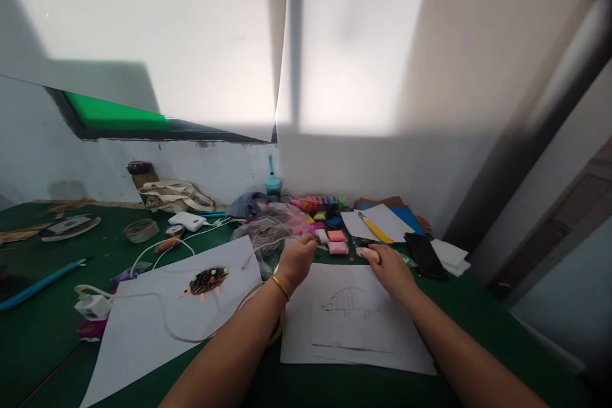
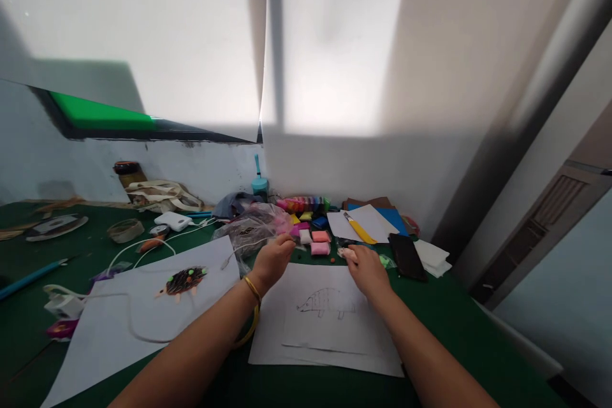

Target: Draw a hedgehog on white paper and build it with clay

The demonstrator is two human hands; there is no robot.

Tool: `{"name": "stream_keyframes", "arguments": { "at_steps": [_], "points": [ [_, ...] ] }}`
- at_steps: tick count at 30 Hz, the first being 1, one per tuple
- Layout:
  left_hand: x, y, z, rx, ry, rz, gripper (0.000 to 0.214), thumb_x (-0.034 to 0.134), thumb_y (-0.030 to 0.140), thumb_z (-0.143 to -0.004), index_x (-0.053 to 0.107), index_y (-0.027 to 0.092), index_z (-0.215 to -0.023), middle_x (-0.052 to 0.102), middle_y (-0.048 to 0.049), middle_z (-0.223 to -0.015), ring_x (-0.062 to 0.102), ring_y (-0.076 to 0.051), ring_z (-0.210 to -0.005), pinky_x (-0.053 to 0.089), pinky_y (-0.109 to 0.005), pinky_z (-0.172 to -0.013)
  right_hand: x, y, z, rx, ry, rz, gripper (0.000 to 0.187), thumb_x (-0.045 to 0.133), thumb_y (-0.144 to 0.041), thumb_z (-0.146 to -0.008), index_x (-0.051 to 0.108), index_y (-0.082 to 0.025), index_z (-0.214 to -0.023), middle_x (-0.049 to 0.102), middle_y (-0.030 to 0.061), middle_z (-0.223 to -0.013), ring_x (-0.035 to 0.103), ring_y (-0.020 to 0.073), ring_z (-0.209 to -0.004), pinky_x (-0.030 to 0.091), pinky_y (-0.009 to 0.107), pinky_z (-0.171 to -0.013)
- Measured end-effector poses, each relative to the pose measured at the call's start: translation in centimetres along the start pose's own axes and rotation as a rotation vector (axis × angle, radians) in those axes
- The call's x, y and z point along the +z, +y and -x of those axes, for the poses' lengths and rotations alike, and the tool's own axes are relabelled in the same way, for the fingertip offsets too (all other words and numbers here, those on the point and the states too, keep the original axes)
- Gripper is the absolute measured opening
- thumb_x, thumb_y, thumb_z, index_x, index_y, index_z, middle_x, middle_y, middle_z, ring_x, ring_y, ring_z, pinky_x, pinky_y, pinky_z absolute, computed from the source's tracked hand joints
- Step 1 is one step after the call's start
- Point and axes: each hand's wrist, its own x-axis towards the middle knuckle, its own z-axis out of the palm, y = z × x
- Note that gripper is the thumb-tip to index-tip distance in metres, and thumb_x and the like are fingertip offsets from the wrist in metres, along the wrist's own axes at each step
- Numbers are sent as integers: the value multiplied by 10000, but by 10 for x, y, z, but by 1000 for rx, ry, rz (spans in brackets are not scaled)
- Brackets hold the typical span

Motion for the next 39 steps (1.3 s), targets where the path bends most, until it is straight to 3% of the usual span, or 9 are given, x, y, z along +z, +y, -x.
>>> {"name": "stream_keyframes", "arguments": {
  "at_steps": [4, 9, 14, 18, 21, 24, 28, 34, 39],
  "points": [
    [3, -29, 4, -37, -141, -167, 205, 508, 49, -786, 644, 150, -670, 613, -113, -833, 560, -239, -871, 411, -374, -811, 7, 19, -14, 45, -29, 120, 364, 579, -291, -794, 650, -197, -1138, 639, 138, -1172, 520, 325, -1122, 383, 429, -924],
    [-1, -32, 20, -61, -144, -261, 174, 538, 63, -760, 674, 149, -697, 623, -119, -847, 535, -292, -982, 365, -453, -902, 10, 15, -21, 48, -40, 178, 267, 545, -231, -814, 685, -210, -1041, 655, 139, -1106, 521, 321, -1097, 366, 443, -892],
    [-5, -1, 32, -16, -105, -201, 223, 573, 214, -838, 660, 207, -1043, 601, -79, -1129, 537, -243, -1053, 397, -396, -942, -4, -9, -9, -35, -47, 103, 352, 437, -258, -880, 609, -222, -1184, 612, 105, -1236, 520, 276, -1149, 398, 398, -920],
    [1, 39, 46, 78, -52, 144, 460, 622, 282, -846, 507, 219, -1287, 527, -85, -1307, 487, -236, -1185, 404, -386, -989, -15, -38, 27, -158, -284, -290, 404, 405, -375, -911, 554, -236, -1259, 617, 80, -1255, 592, 252, -1073, 495, 336, -797],
    [6, 61, 57, 31, -88, 301, 194, 567, 256, -884, 640, 239, -1062, 641, -45, -1043, 580, -207, -980, 462, -353, -871, -19, -53, 53, -132, -342, -534, 395, 401, -436, -919, 599, -235, -1196, 631, 91, -1224, 578, 274, -1106, 480, 378, -875],
    [9, 69, 64, -97, -81, 425, 120, 567, 263, -878, 680, 223, -883, 653, -30, -885, 599, -192, -853, 477, -321, -775, -20, -56, 68, -38, -336, -668, 414, 421, -488, -912, 575, -234, -1200, 625, 90, -1205, 594, 262, -1061, 483, 379, -876],
    [9, 66, 68, -265, -125, 596, 207, 596, 313, -850, 681, 225, -1016, 685, -42, -934, 619, -197, -831, 496, -322, -747, -22, -56, 76, 46, -398, -766, 426, 563, -513, -840, 555, -234, -1162, 653, 58, -1036, 631, 225, -867, 510, 325, -719],
    [5, 64, 66, -363, -173, 698, 200, 592, 257, -808, 696, 198, -969, 691, -48, -959, 626, -198, -857, 494, -315, -749, -23, -57, 80, 59, -424, -777, 389, 575, -497, -842, 572, -236, -1130, 653, 44, -981, 615, 206, -833, 497, 311, -702],
    [6, 66, 64, -452, -238, 772, 132, 598, 252, -764, 658, 159, -835, 648, -23, -774, 585, -167, -711, 451, -277, -632, -22, -56, 85, 42, -345, -687, 589, 611, -460, -813, 427, -275, -1341, 555, 79, -1250, 605, 193, -852, 512, 353, -760]
  ]
}}
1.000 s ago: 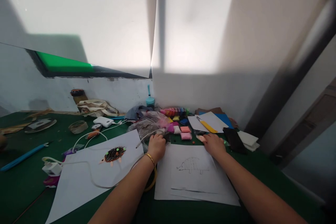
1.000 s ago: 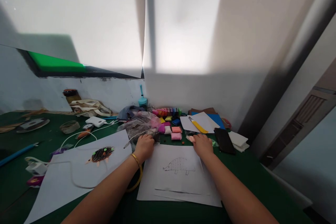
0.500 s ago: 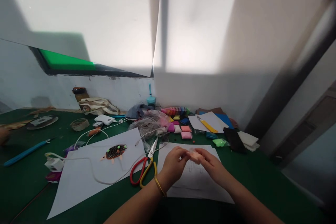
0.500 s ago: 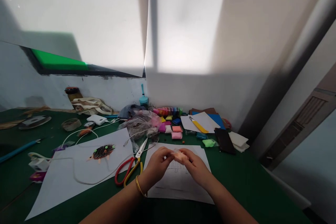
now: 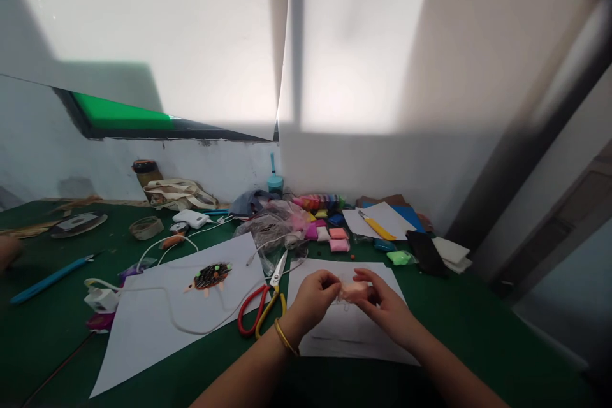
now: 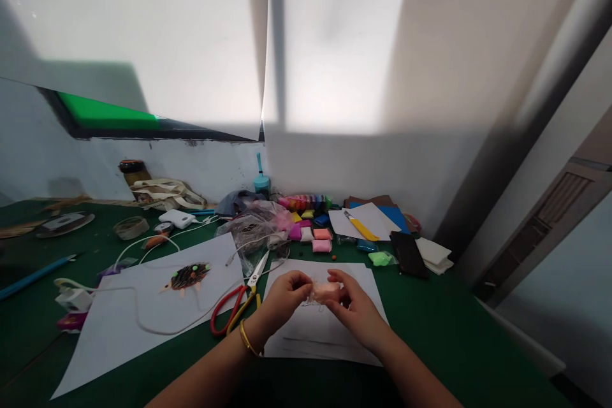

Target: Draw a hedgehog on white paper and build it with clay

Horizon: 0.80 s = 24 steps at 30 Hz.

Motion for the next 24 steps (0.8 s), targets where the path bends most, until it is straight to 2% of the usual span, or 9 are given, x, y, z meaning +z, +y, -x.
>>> {"name": "stream_keyframes", "arguments": {
  "at_steps": [3, 7, 9, 12, 15, 20, 24],
  "points": [
    [4, 2, 1, -14, 14, -4, 114, 606, 264, -745, 628, 159, -786, 617, -11, -733, 551, -153, -677, 417, -265, -608, 3, -3, 2, -71, 4, 150, 574, 683, -419, -758, 497, -283, -1284, 488, 78, -1334, 573, 220, -976, 505, 345, -793],
    [9, 7, 4, -16, 1, 53, 143, 647, 278, -705, 568, 159, -700, 564, 8, -664, 504, -134, -627, 384, -255, -582, 6, -7, 3, -96, -20, 184, 417, 628, -414, -812, 571, -277, -1201, 497, 79, -1324, 527, 253, -1125, 507, 351, -827],
    [11, 9, 6, -43, -36, 149, 181, 662, 297, -702, 544, 160, -696, 550, 13, -653, 491, -126, -610, 377, -250, -573, 7, -6, 4, -95, -19, 171, 388, 614, -427, -827, 591, -293, -1190, 454, 67, -1385, 477, 264, -1218, 483, 383, -917],
    [12, 13, 11, -90, -85, 305, 241, 679, 340, -714, 516, 162, -709, 530, 25, -643, 467, -108, -583, 356, -236, -554, 8, -5, 7, -108, -11, 168, 470, 658, -437, -797, 569, -313, -1242, 400, 49, -1456, 372, 271, -1334, 360, 438, -1080],
    [13, 16, 14, -98, -103, 382, 309, 705, 391, -712, 496, 163, -706, 518, 30, -634, 447, -95, -573, 333, -227, -548, 9, -8, 9, -91, -20, 138, 570, 691, -447, -770, 525, -291, -1293, 487, 69, -1397, 423, 270, -1301, 322, 458, -1108],
    [12, 21, 16, -148, -127, 468, 377, 724, 462, -698, 487, 168, -720, 528, 26, -610, 437, -90, -547, 316, -229, -547, 10, -19, 10, -93, -9, 19, 412, 626, -478, -820, 603, -262, -1170, 609, 71, -1249, 552, 260, -1149, 462, 401, -971],
    [10, 23, 15, -181, -132, 491, 365, 695, 471, -727, 496, 167, -755, 537, 20, -610, 444, -93, -553, 324, -232, -559, 9, -19, 9, -103, 70, 9, 393, 571, -514, -847, 624, -259, -1142, 632, 73, -1216, 593, 253, -1061, 492, 388, -909]
  ]
}}
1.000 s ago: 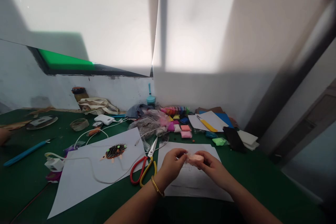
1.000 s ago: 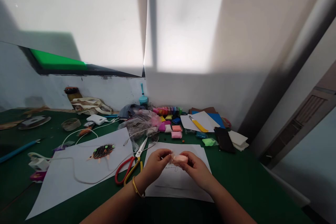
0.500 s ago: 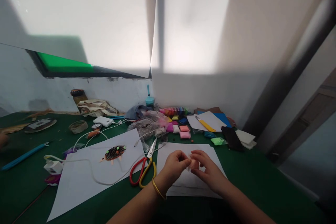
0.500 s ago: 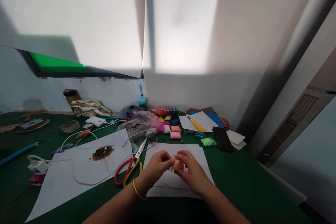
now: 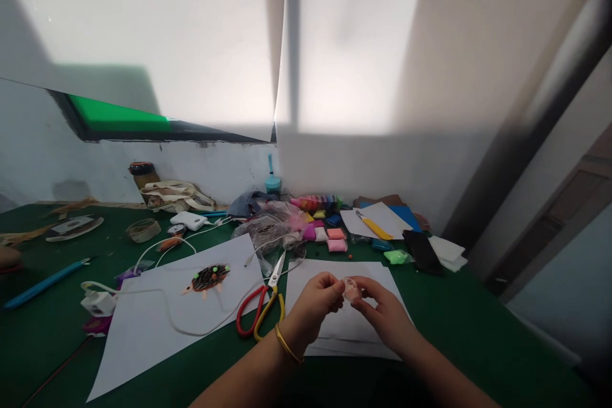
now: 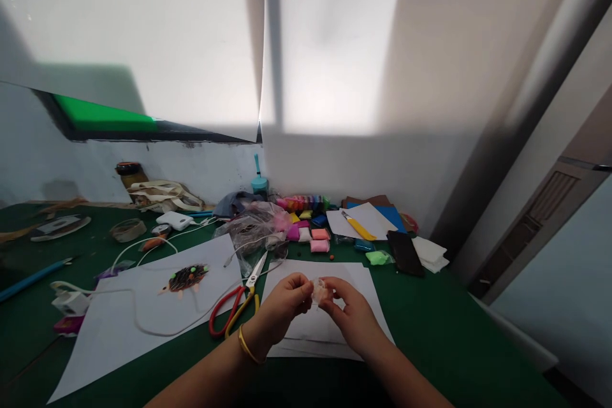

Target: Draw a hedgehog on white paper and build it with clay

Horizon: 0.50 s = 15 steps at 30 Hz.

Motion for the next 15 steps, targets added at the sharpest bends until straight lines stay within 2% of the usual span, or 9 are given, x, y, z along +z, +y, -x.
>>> {"name": "stream_keyframes", "arguments": {
  "at_steps": [4, 9, 13, 15],
  "points": [
    [0, 6, -1, 67, 11, -116, 295, 670, 411, -738, 516, 161, -757, 537, 19, -633, 457, -105, -577, 355, -245, -575, -2, 3, -1, -4, 61, 69, 413, 570, -532, -839, 633, -259, -1143, 629, 76, -1227, 588, 259, -1073, 485, 400, -925],
    [-2, 13, -2, 162, 61, -437, 212, 625, 359, -761, 540, 167, -734, 535, 16, -672, 480, -128, -627, 360, -252, -580, -3, 3, -1, -43, 68, 160, 354, 589, -508, -836, 651, -273, -1094, 602, 70, -1266, 544, 267, -1157, 444, 425, -995],
    [-3, 13, 0, 267, 220, -827, 198, 582, 346, -788, 547, 183, -682, 540, 13, -670, 466, -136, -631, 310, -263, -563, -2, 4, -1, -103, 88, 233, 324, 618, -467, -831, 652, -271, -1087, 599, 73, -1257, 506, 267, -1201, 405, 445, -1037],
    [-3, 11, -1, 306, 288, -935, 176, 575, 320, -783, 560, 185, -670, 553, 7, -679, 469, -138, -638, 303, -269, -567, -1, 4, -1, -110, 85, 254, 332, 626, -449, -829, 645, -271, -1109, 587, 76, -1267, 498, 267, -1209, 405, 449, -1039]
  ]
}}
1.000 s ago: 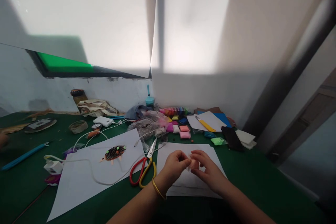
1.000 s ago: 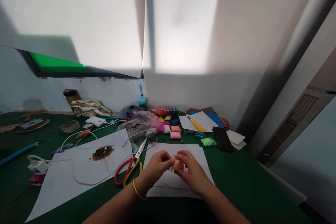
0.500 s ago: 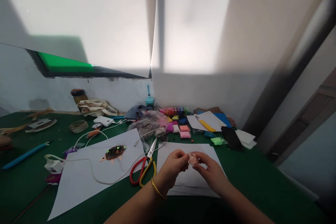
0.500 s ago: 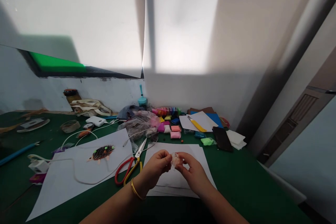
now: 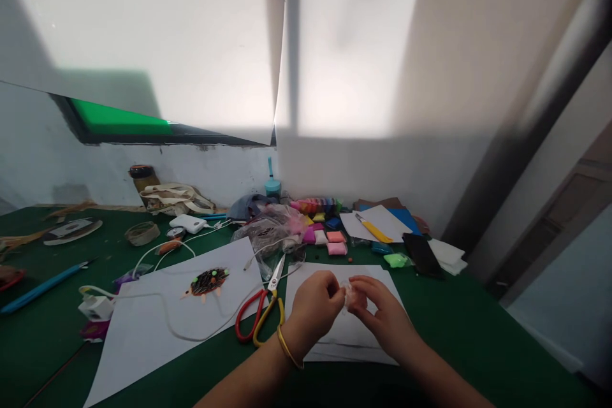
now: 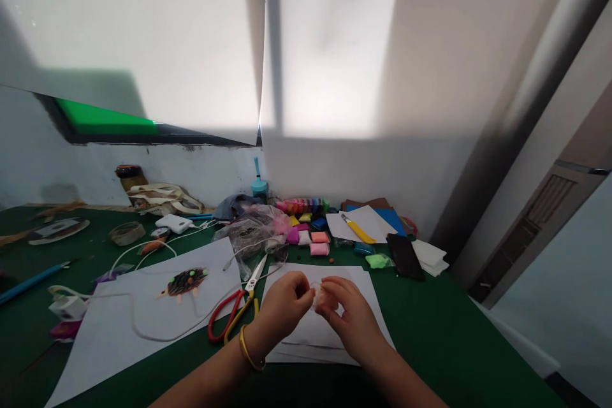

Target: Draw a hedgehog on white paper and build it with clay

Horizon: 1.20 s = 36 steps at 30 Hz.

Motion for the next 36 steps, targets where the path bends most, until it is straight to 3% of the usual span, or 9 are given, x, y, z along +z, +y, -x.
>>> {"name": "stream_keyframes", "arguments": {
  "at_steps": [3, 6, 8, 15, 21, 27, 33, 36],
  "points": [
    [2, -1, -2, -34, -72, 156, 111, 585, 273, -757, 632, 182, -802, 597, 0, -719, 515, -145, -664, 350, -260, -587, -1, 0, 1, -1, -15, 14, 335, 633, -426, -827, 637, -273, -1125, 571, 74, -1283, 490, 264, -1217, 408, 445, -1040],
    [2, -2, -5, -101, -206, 462, 253, 614, 275, -737, 665, 151, -952, 646, -24, -780, 561, -156, -692, 413, -259, -613, -2, 0, 1, 1, -29, 10, 329, 636, -413, -824, 631, -273, -1122, 580, 69, -1269, 500, 259, -1204, 410, 441, -1036],
    [2, -2, -6, -94, -232, 546, 256, 598, 294, -760, 687, 139, -942, 666, -41, -809, 575, -165, -712, 432, -265, -629, -2, 0, 0, -2, -28, 6, 331, 642, -411, -819, 630, -273, -1120, 594, 67, -1251, 510, 261, -1191, 411, 442, -1032],
    [-3, 3, -3, 17, -113, 217, 182, 547, 294, -795, 690, 181, -793, 662, -32, -770, 568, -184, -721, 392, -281, -644, 0, -10, 1, -18, -48, -1, 331, 666, -410, -797, 653, -288, -1105, 605, 62, -1237, 509, 280, -1191, 417, 456, -1023],
    [-2, -1, 2, -7, -153, 113, 164, 547, 334, -806, 610, 202, -880, 625, -9, -774, 537, -162, -668, 333, -259, -566, 1, -15, 2, -16, -51, -18, 291, 652, -402, -812, 650, -280, -1076, 609, 71, -1207, 526, 276, -1159, 439, 446, -995],
    [9, -7, 0, -161, -356, 377, 95, 514, 256, -797, 523, 195, -869, 571, 18, -693, 534, -126, -539, 384, -227, -496, 1, -19, 2, -31, -54, -48, 206, 649, -352, -814, 654, -262, -999, 636, 61, -1130, 542, 257, -1118, 443, 415, -973],
    [4, -4, -6, -221, -350, 564, 199, 587, 339, -778, 544, 161, -856, 586, 3, -697, 534, -107, -527, 406, -223, -498, 0, -13, 1, 65, -49, -92, 224, 623, -375, -826, 636, -257, -1016, 633, 58, -1130, 563, 243, -1075, 468, 391, -921],
    [1, -4, -4, -194, -349, 584, 222, 602, 367, -773, 565, 153, -818, 601, -10, -697, 541, -120, -556, 429, -247, -535, 1, -11, 0, 54, -36, -120, 188, 605, -406, -839, 648, -251, -936, 634, 53, -1114, 564, 236, -1063, 472, 371, -904]
  ]
}}
